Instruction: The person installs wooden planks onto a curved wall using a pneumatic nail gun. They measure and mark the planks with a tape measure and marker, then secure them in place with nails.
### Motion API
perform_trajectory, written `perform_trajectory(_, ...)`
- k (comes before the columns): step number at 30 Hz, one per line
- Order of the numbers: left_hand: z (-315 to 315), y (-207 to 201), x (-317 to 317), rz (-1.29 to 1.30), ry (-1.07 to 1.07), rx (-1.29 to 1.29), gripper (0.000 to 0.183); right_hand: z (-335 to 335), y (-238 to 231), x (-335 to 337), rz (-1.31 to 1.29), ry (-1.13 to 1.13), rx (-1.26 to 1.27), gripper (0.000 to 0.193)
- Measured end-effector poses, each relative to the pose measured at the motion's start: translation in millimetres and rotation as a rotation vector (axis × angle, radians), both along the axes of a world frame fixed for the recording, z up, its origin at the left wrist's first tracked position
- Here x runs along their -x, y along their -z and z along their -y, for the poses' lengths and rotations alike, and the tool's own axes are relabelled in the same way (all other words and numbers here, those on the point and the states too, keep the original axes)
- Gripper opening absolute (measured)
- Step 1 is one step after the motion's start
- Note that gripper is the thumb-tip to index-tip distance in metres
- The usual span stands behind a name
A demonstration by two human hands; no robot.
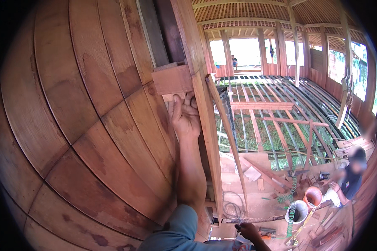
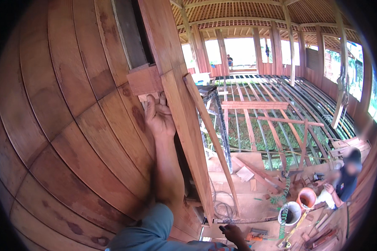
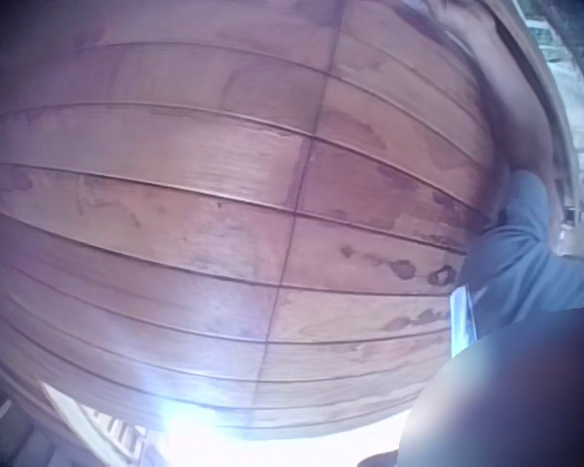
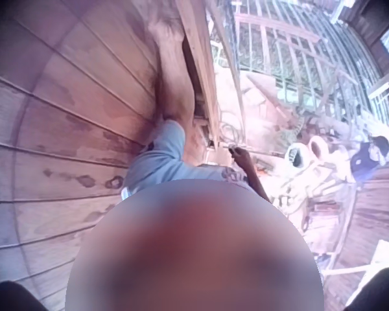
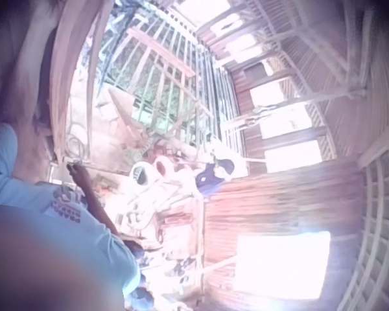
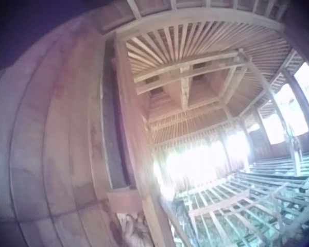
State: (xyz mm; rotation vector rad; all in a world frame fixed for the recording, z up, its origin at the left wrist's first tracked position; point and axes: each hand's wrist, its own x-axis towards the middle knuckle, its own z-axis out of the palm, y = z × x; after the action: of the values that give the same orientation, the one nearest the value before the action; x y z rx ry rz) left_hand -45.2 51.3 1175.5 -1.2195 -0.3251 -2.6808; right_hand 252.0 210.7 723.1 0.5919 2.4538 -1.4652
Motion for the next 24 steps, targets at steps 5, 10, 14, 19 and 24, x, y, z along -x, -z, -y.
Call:
perform_trajectory(5, 4, -7, 9, -0.065, 0.017, 0.012, 0.037, -28, -107, 32, -0.325, -0.058, 0.072, 0.018)
perform_trajectory(10, -1, -13, 9, 0.032, 0.155, -0.067, 0.034, -30, -386, 93, -1.173, -0.301, -0.394, 0.021)
perform_trajectory(14, -11, -15, 10, 0.151, 0.186, -0.148, 0.027, 37, -559, 148, -1.729, -0.559, -1.101, 0.035)
perform_trajectory(19, -11, -16, 12, 0.115, 0.036, -0.170, 0.034, 98, -619, 181, -1.930, -0.507, -0.887, 0.033)
perform_trajectory(24, -9, -21, -4, 0.051, 0.245, -0.316, 0.043, 129, -628, 185, -2.108, -0.382, -0.116, 0.033)
